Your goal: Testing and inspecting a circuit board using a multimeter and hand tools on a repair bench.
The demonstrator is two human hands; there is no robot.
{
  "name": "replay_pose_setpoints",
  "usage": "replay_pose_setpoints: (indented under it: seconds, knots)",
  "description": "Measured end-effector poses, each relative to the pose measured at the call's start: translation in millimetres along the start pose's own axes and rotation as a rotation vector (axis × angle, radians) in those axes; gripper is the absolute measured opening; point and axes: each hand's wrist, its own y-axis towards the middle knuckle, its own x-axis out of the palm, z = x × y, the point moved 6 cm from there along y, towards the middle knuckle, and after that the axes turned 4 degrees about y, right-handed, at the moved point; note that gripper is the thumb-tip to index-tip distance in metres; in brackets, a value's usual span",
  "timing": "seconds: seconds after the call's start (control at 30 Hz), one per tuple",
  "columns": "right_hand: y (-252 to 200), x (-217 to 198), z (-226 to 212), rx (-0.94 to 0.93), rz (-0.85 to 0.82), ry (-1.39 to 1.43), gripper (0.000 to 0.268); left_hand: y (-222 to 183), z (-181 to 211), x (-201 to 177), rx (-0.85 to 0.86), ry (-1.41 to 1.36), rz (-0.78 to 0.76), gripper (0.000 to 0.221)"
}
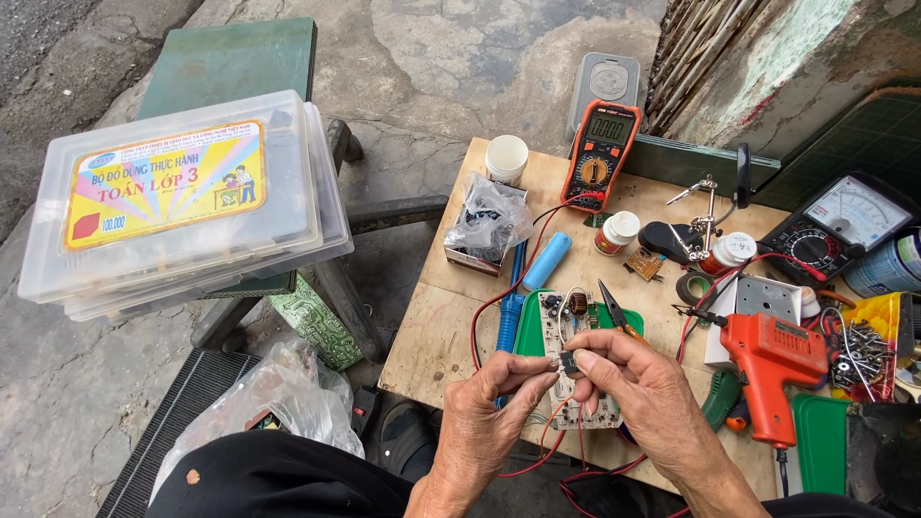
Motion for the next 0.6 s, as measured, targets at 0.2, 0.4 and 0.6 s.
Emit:
replay_pose_setpoints:
  seconds: [0.2, 0.4, 0.6]
  knots:
    - [-2, -1, -6, -0.051, 0.025, -0.099, 0.028, 1, -2, 5, -0.053, -0.084, -0.042, 0.034]
    - [4, -3, 1, -0.133, 0.055, -0.159, 0.024, 2, -20, 13, -0.429, -0.284, -0.046, 0.044]
    - [9, 3, 5, -0.236, -0.002, -0.100, 0.020, 10, -32, 30, -0.749, -0.647, -0.042, 0.034]
